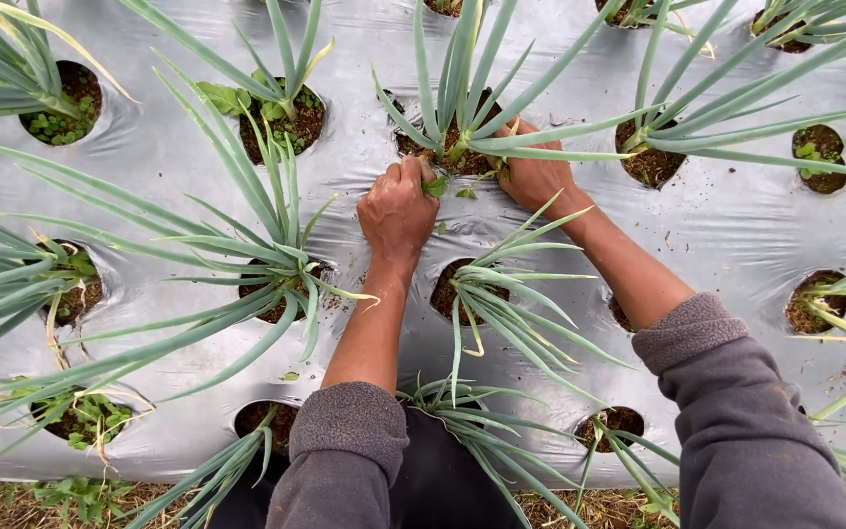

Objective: The person sits on the ground between rows of onions planted in plastic mulch and removes small weeds by hand from around the onion bases. The person pulls the weeds out of the soil and discards them to the side.

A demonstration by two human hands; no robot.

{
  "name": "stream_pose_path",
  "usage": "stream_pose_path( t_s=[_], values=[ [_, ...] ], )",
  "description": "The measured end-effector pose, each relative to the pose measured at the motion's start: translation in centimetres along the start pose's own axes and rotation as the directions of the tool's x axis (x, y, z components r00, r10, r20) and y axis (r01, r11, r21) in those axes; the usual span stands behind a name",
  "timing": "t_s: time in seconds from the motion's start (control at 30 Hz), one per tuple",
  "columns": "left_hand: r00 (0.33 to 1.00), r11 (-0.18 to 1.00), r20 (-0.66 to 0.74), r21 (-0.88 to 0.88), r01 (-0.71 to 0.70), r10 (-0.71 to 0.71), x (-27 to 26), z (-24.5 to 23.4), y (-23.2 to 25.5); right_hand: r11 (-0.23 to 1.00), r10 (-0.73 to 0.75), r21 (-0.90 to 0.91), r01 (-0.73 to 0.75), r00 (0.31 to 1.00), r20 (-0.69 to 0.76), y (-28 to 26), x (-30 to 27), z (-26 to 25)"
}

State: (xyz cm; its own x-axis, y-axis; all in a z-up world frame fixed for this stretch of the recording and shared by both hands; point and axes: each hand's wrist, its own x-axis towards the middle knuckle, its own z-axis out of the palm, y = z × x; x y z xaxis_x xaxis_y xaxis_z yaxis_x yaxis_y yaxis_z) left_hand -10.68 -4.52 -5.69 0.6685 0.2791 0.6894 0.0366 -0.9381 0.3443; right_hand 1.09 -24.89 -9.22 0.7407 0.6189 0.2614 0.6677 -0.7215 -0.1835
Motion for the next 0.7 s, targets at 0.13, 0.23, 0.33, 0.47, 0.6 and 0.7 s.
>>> stream_pose_path(
  t_s=[0.13,0.23,0.33,0.47,0.6,0.7],
  values=[
    [1.0,0.999,0.009,-0.035,0.011,-0.01,0.1,-0.3,0.1,0.995,-0.063,-0.075,0.063,0.998,0.007,-1.9,0.4,-2.4],
    [1.0,1.0,0.0,-0.019,0.006,-0.006,0.2,-0.2,0.0,0.992,-0.083,-0.093,0.084,0.996,0.021,-2.5,0.8,-2.9],
    [1.0,1.0,-0.001,-0.019,0.006,-0.006,0.0,-0.1,-0.2,0.996,-0.061,-0.067,0.066,0.996,0.072,-3.0,1.0,-3.4],
    [0.999,1.0,-0.038,-0.009,-0.008,0.007,0.1,0.0,-0.1,0.997,-0.082,0.017,0.08,0.984,0.159,-2.5,0.8,-3.3],
    [1.0,0.999,-0.029,-0.037,-0.007,0.006,0.1,0.0,0.0,0.997,-0.073,-0.018,0.076,0.987,0.146,-1.3,0.8,-1.6],
    [0.998,1.0,-0.06,0.005,-0.016,0.016,0.2,0.0,0.0,0.998,-0.036,0.055,0.031,0.996,0.086,-0.5,0.3,-1.1]
  ],
)
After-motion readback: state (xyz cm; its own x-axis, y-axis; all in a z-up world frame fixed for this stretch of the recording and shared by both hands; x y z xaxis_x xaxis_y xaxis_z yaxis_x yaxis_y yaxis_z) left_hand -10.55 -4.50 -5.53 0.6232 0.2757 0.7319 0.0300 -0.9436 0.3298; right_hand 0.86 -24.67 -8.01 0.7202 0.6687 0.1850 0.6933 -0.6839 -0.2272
